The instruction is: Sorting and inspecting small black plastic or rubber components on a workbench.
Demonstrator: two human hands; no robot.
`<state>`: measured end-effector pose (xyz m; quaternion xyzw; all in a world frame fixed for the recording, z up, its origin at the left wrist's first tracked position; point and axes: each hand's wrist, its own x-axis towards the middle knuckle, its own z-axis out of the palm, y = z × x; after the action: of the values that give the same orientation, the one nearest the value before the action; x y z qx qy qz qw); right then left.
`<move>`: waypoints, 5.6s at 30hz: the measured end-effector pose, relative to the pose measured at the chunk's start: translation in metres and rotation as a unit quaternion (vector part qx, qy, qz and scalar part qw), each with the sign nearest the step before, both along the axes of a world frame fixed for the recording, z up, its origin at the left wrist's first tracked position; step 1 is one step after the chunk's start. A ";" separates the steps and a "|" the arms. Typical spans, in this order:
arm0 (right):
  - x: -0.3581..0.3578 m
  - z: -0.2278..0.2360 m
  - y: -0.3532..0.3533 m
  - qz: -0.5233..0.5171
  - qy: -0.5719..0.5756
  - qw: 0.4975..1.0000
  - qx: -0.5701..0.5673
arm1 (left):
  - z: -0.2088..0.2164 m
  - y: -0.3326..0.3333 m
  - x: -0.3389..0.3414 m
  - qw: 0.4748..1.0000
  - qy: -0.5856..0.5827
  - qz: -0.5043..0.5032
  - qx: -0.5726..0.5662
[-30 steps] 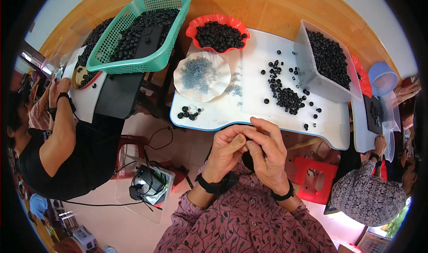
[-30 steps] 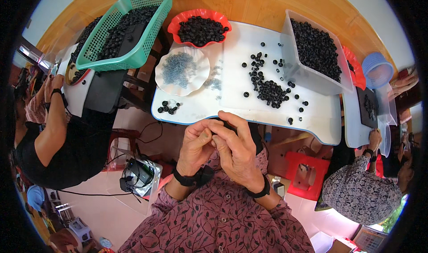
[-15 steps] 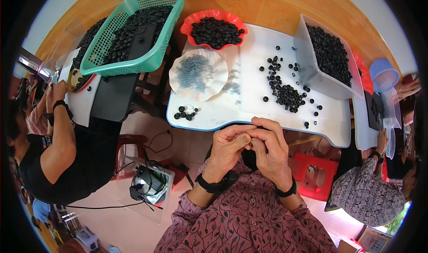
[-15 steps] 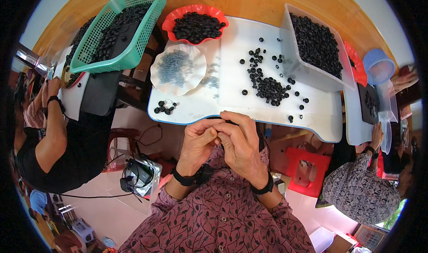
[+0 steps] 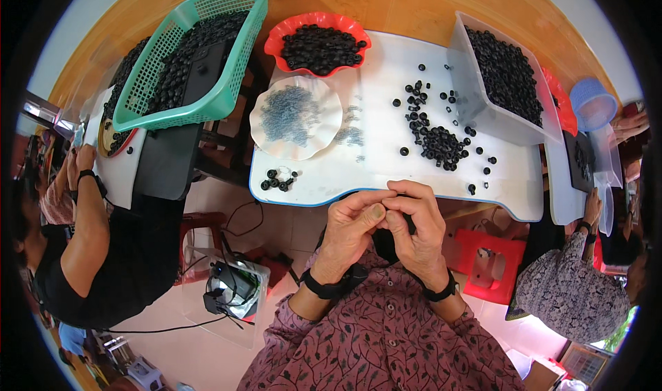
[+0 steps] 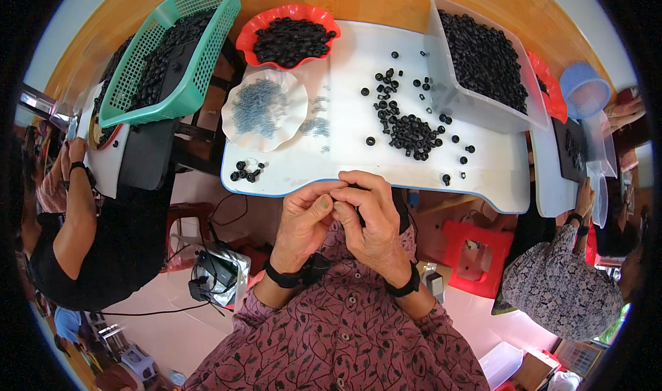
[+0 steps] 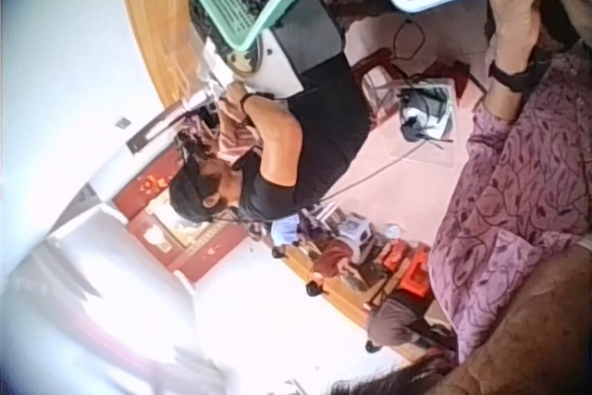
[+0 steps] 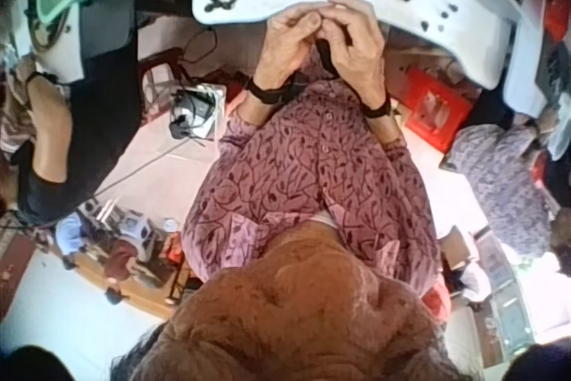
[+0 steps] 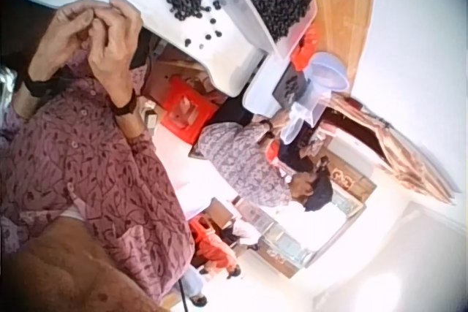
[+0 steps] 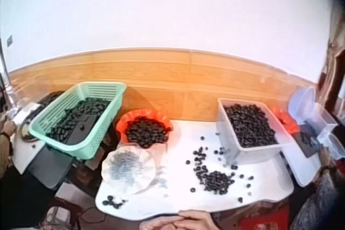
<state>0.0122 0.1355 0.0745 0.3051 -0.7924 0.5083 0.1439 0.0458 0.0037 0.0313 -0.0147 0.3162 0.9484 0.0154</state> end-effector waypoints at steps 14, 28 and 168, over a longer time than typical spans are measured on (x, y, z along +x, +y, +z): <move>-0.004 -0.002 0.013 -0.012 -0.056 0.995 -0.087 | 0.003 0.007 -0.013 0.999 -0.011 -0.030 0.040; -0.016 -0.006 0.036 -0.036 -0.095 0.990 -0.094 | -0.004 0.028 -0.028 0.998 -0.019 -0.045 0.050; -0.017 -0.015 0.032 0.071 -0.198 0.971 -0.111 | -0.006 0.015 -0.015 0.991 0.019 -0.091 -0.097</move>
<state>-0.0053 0.1680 0.0590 0.2357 -0.7198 0.6527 -0.0194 0.0304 0.0191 0.0251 0.0310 0.4068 0.9081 0.0941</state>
